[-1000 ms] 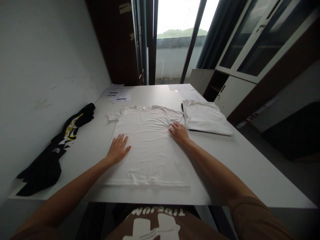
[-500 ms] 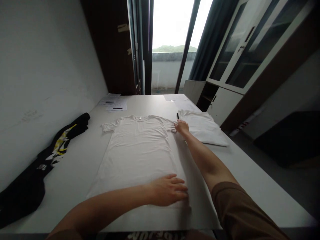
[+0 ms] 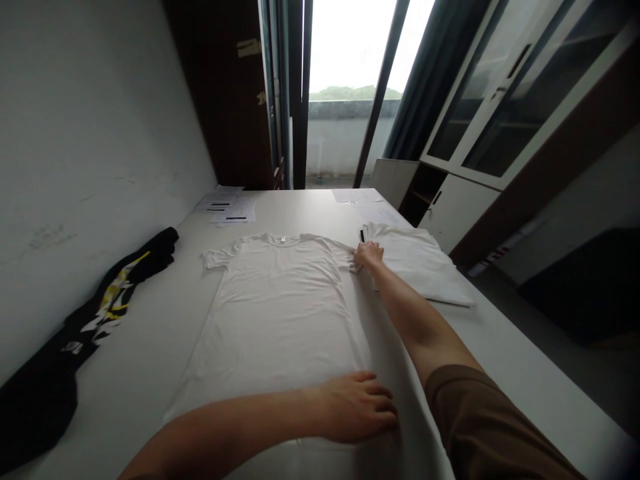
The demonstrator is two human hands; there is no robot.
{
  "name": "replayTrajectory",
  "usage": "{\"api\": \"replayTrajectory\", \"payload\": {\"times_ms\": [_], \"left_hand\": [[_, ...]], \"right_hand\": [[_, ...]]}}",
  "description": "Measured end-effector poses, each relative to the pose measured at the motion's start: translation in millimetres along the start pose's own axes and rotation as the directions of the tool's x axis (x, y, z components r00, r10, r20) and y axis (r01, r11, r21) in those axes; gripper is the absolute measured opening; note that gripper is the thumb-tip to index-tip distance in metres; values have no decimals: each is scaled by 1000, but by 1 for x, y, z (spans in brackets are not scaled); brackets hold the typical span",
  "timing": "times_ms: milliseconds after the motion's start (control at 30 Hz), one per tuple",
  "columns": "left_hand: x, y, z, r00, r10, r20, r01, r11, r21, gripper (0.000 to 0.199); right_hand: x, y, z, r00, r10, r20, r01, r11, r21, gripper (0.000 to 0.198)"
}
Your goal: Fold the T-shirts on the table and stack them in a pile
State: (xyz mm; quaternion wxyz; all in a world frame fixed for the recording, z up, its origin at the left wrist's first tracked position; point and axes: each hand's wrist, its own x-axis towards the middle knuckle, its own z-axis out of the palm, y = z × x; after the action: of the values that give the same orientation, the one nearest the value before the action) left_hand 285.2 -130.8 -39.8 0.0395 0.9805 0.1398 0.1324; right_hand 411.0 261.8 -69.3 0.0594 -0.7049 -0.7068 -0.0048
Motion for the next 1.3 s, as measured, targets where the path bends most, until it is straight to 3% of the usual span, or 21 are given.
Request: {"api": "replayTrajectory", "payload": {"times_ms": [167, 367, 600, 767, 900, 1100, 1300], "left_hand": [[-9, -6, -12, 999, -32, -25, 31, 999, -15, 15], [-28, -11, -36, 996, -63, -65, 68, 995, 74, 13], [-66, -5, -58, 989, -96, -115, 106, 991, 81, 10], [-110, -2, -81, 977, -194, -94, 202, 975, 89, 6], [-135, 2, -83, 977, -205, -60, 208, 978, 34, 4], [-147, 4, -68, 976, -211, -57, 206, 975, -83, 9], [-152, 8, -69, 964, -263, -43, 254, 955, -152, 14]], "right_hand": [[7, -15, -11, 997, 75, 36, -81, 967, 243, 29], [18, -53, -29, 999, 35, 22, -41, 899, 435, 25], [23, -119, -54, 999, -44, 15, 18, 680, 733, 24], [23, -174, -53, 991, -75, -110, 132, 613, 779, 19], [18, -220, -42, 982, -112, -150, 187, 588, 787, 16], [-1, -276, -27, 983, -149, -107, 177, 607, 775, 15], [-16, -301, -17, 984, -133, -121, 178, 633, 754, 13]]}}
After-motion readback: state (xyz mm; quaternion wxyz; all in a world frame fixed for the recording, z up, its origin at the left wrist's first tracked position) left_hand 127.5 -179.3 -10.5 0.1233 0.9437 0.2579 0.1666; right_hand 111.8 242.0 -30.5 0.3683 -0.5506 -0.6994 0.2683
